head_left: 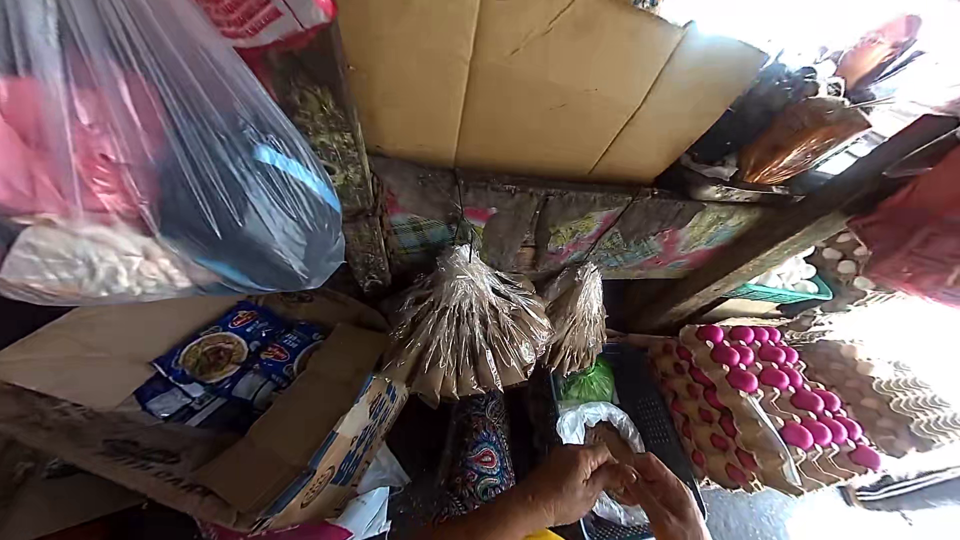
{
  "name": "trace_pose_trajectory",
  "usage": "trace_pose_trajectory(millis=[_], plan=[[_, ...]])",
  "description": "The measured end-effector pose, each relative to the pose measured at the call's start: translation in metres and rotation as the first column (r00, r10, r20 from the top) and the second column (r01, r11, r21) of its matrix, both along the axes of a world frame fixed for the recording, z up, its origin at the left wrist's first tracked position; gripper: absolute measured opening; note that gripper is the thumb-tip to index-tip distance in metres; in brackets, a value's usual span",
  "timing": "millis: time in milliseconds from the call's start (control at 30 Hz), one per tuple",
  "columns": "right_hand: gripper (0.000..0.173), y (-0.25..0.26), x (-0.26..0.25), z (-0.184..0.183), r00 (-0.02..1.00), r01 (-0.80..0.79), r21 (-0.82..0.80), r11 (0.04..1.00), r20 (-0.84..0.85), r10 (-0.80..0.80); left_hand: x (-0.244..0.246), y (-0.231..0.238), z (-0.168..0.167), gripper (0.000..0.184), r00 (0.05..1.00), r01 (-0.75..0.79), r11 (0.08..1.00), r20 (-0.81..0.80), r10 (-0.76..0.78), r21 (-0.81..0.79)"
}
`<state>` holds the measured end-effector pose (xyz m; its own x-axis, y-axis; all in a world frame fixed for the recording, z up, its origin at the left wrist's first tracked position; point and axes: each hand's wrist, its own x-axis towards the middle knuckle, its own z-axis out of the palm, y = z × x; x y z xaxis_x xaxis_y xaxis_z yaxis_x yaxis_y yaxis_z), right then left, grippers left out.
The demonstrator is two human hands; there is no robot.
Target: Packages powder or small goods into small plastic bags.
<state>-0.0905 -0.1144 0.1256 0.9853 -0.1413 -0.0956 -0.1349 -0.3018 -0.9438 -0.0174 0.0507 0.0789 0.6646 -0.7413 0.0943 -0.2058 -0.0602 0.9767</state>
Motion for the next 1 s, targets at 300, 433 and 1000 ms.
trace_pose_trajectory(millis=[300,433,1000], plan=[[0.023,0.008,0.0,0.004,0.998,0.051,-0.169,0.984,-0.019,-0.055,0.009,0.009,-0.004,0.03,0.983,0.074,0.986,-0.157,-0.098,-0.151],[0.019,0.008,0.002,-0.002,0.995,-0.055,-0.105,0.993,-0.089,0.045,0.013,0.011,-0.009,0.028,0.993,0.046,0.988,-0.104,-0.061,-0.146],[0.025,0.027,-0.001,-0.012,0.996,0.089,-0.041,0.995,0.032,-0.088,0.008,0.008,-0.006,0.033,0.977,0.014,0.983,-0.207,-0.053,-0.185]])
